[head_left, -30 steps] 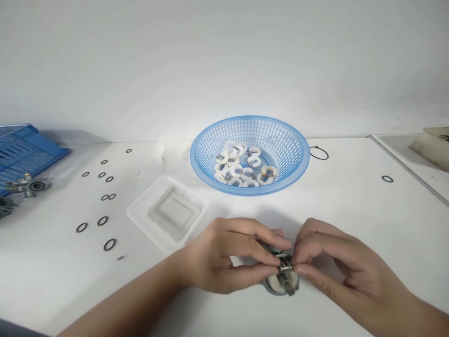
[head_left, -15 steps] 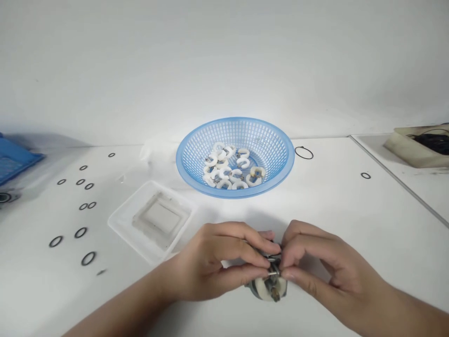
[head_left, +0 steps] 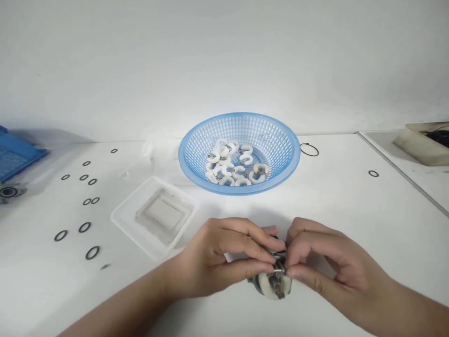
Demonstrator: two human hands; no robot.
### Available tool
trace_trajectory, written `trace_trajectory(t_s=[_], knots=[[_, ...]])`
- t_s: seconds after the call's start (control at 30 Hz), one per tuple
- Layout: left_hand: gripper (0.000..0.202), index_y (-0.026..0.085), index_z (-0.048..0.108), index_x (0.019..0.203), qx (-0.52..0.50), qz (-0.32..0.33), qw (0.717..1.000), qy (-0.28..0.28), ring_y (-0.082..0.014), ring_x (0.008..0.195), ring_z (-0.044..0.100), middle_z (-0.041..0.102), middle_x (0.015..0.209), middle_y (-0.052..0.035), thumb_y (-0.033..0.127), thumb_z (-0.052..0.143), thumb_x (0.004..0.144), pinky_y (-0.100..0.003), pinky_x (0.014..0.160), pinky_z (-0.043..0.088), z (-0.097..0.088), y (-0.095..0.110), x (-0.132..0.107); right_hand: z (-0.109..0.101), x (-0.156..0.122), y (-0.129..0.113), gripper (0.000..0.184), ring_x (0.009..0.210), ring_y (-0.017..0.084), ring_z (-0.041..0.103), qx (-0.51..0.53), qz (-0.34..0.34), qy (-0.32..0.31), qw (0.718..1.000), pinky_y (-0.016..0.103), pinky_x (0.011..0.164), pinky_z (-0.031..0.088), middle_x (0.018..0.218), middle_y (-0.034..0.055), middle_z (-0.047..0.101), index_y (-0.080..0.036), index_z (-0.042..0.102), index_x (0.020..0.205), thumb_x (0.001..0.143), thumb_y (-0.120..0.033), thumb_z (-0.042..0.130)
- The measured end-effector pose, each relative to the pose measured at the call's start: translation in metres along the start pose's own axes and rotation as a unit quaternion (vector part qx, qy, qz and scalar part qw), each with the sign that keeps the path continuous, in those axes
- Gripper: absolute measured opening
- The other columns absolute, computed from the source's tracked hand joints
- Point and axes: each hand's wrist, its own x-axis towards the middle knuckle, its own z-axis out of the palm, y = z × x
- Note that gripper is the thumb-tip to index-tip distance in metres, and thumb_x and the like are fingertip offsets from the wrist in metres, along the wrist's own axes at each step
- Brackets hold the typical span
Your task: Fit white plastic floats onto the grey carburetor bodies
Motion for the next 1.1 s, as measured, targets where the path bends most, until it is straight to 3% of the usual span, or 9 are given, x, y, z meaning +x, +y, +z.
trace_trajectory(t_s=[0.13, 0.43, 0.6, 0.87, 1.1], knots=[[0.024, 0.015, 0.089, 0.117, -0.010, -0.013, 1.000, 0.007, -0.0255, 0.117, 0.088, 0.088, 0.126, -0.0149, 0.006, 0.088, 0.095, -0.045, 0.123, 0.065, 0.002, -0.001, -0.001, -0.005, 0.001, 0.003, 0.017, 0.084, 0.018, 0.068, -0.019, -0.012, -0.014, 1.000, 0.032, 0.076, 0.055, 0.098, 0.0011, 0.066, -0.031, 0.078, 0.104, 0.118, -0.036, 0.072], [0.027, 0.011, 0.090, 0.118, -0.057, -0.056, 0.997, 0.017, -0.0251, 0.118, 0.087, 0.088, 0.127, -0.0167, 0.002, 0.088, 0.093, -0.043, 0.128, 0.062, 0.003, 0.002, -0.005, 0.003, -0.002, 0.003, 0.017, 0.080, 0.016, 0.068, -0.027, -0.034, 0.023, 0.999, 0.028, 0.070, 0.054, 0.095, -0.0001, 0.066, -0.030, 0.076, 0.101, 0.118, -0.033, 0.073], [0.027, 0.014, 0.091, 0.117, -0.060, -0.070, 0.996, 0.020, -0.0263, 0.125, 0.085, 0.088, 0.129, -0.0151, 0.002, 0.087, 0.094, -0.040, 0.127, 0.062, 0.004, 0.003, -0.004, -0.005, 0.003, 0.006, 0.009, 0.085, 0.013, 0.071, 0.014, -0.049, -0.015, 0.999, 0.024, 0.075, 0.059, 0.099, -0.0008, 0.067, -0.034, 0.082, 0.111, 0.116, -0.029, 0.077], [0.027, 0.014, 0.091, 0.118, -0.051, -0.073, 0.996, 0.024, -0.0271, 0.128, 0.084, 0.088, 0.128, -0.0147, 0.003, 0.088, 0.094, -0.039, 0.127, 0.062, 0.004, 0.001, -0.005, -0.005, 0.010, 0.012, 0.006, 0.084, 0.014, 0.072, 0.119, -0.007, -0.017, 0.993, 0.023, 0.077, 0.063, 0.096, 0.0005, 0.066, -0.032, 0.087, 0.107, 0.112, -0.030, 0.084], [0.024, 0.016, 0.091, 0.116, -0.069, -0.092, 0.993, 0.030, -0.0242, 0.124, 0.085, 0.089, 0.126, -0.0131, 0.004, 0.086, 0.095, -0.043, 0.131, 0.059, 0.005, 0.001, -0.003, -0.001, 0.007, 0.016, 0.011, 0.089, 0.019, 0.070, 0.117, 0.027, -0.016, 0.993, 0.029, 0.077, 0.060, 0.100, 0.0032, 0.067, -0.030, 0.085, 0.103, 0.112, -0.038, 0.084]])
